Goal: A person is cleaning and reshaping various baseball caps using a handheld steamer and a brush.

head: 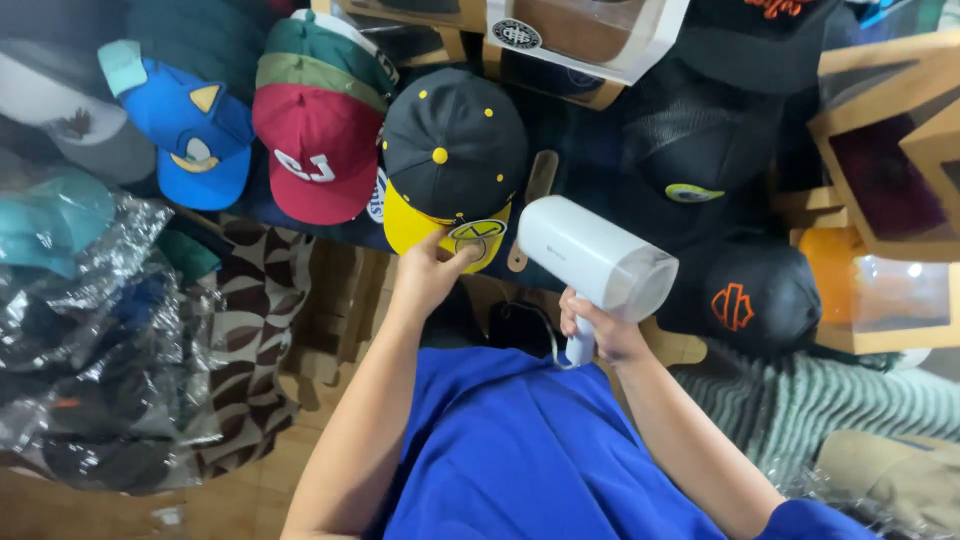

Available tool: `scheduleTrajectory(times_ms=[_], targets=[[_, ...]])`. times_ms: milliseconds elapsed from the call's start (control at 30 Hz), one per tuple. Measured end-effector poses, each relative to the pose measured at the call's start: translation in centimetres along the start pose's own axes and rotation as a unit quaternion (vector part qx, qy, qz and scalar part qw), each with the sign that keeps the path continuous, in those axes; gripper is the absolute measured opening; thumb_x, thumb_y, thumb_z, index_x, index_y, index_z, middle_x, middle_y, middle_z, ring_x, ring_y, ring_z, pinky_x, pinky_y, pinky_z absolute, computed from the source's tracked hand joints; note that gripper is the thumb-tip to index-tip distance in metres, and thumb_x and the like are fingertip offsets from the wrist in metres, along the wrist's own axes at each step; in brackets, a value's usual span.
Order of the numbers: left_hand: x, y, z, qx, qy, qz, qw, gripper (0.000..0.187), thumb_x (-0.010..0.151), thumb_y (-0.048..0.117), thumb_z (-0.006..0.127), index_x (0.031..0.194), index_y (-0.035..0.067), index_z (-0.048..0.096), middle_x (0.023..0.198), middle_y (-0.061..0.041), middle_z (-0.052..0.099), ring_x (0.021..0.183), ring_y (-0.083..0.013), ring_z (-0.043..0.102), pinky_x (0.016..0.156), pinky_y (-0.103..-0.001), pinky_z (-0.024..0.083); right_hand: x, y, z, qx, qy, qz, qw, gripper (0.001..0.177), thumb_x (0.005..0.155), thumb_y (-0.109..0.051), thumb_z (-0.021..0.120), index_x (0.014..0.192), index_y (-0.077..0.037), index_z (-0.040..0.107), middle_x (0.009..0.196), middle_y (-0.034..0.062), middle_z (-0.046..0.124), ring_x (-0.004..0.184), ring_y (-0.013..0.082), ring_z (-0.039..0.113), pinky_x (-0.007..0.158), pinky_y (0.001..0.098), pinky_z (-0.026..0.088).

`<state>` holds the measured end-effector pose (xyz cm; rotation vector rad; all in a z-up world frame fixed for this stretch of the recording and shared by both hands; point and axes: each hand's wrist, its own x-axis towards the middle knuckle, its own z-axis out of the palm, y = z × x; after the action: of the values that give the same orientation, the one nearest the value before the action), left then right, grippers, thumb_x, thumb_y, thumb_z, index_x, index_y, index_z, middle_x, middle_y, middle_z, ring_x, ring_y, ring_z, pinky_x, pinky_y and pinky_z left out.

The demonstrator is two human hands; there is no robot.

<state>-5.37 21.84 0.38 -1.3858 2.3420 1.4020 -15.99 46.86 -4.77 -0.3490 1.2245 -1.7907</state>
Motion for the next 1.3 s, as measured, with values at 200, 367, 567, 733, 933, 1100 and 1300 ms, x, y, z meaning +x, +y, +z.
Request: scheduleTrajectory(times_ms=[200,367,567,733,933,1100,1300], targets=[[-0.6,4.3,-3.8,-0.068,-0.134,0.013,0.989,0.022,0.085,0.035,0.076,0.087,0.014,0.081,0.068,-0.007,0.071,0.067,-0.021,0.067,0.068,-0.031,0.054,0.6,0.4,0.9,-0.038,0.076,0.006,0.996,0.031,0.092,-0.028,0.067,0.071,-0.006,0.06,0.049,0.0072,0.057,0.048,0.0184,0.058,0.046,0.0293,0.045],[0.9,5.6,-9.3,-0.118,-0.23,0.019,0.966,0.027,0.09,0.021,0.074,0.11,0.004,0.07,0.093,-0.018,0.076,0.065,-0.018,0.074,0.062,-0.026,0.057,0.4,3.9,0.5,-0.12,0.046,0.06,0.99,0.029,0.086,-0.02,0.072,0.06,-0.008,0.064,0.054,0.0088,0.062,0.052,0.0192,0.059,0.049,0.0293,0.046],[4.6,2.7,-9.0,-0.3,-0.28,0.019,0.912,0.044,0.096,0.011,0.064,0.138,0.0,0.052,0.092,-0.016,0.068,0.059,-0.0094,0.064,0.055,-0.018,0.054,-0.9,11.6,6.1,-0.146,0.231,0.075,0.959,0.016,0.078,-0.021,0.086,0.08,-0.007,0.078,0.086,0.0148,0.075,0.088,0.0322,0.07,0.089,0.0442,0.052],[6.0,5.2,-10.3,-0.292,-0.336,0.105,0.889,0.047,0.086,0.011,0.08,0.128,-0.005,0.064,0.106,-0.018,0.075,0.08,-0.0166,0.074,0.07,-0.021,0.059,-0.4,12.8,11.7,-0.089,0.34,0.137,0.926,0.02,0.065,-0.021,0.094,0.072,-0.007,0.082,0.082,0.0128,0.078,0.082,0.0242,0.072,0.083,0.0409,0.058],[10.8,7.0,-10.4,0.08,-0.086,0.435,0.893,0.014,0.084,0.022,0.088,0.088,0.012,0.08,0.057,0.001,0.064,0.044,-0.0115,0.056,0.042,-0.019,0.042,0.9,14.1,15.6,-0.045,0.371,0.07,0.925,0.019,0.066,-0.02,0.087,0.07,-0.004,0.078,0.075,0.0139,0.073,0.074,0.025,0.07,0.076,0.0406,0.058],[13.2,7.5,-9.0,0.122,-0.019,0.633,0.764,0.031,0.078,0.028,0.09,0.093,0.016,0.066,0.125,0.0,0.056,0.12,-0.027,0.05,0.094,-0.042,0.041,1.6,15.0,16.9,-0.015,0.38,0.021,0.925,0.019,0.067,-0.02,0.081,0.068,-0.002,0.075,0.069,0.0148,0.069,0.068,0.0256,0.067,0.07,0.0403,0.057],[13.5,7.7,-8.8,0.183,-0.022,0.65,0.738,0.04,0.089,0.028,0.081,0.127,0.022,0.068,0.144,-0.008,0.049,0.134,-0.0354,0.04,0.109,-0.055,0.031,2.3,15.7,18.0,0.02,0.375,-0.041,0.926,0.02,0.068,-0.019,0.074,0.065,0.001,0.071,0.062,0.0159,0.064,0.06,0.0264,0.064,0.063,0.0399,0.056]])
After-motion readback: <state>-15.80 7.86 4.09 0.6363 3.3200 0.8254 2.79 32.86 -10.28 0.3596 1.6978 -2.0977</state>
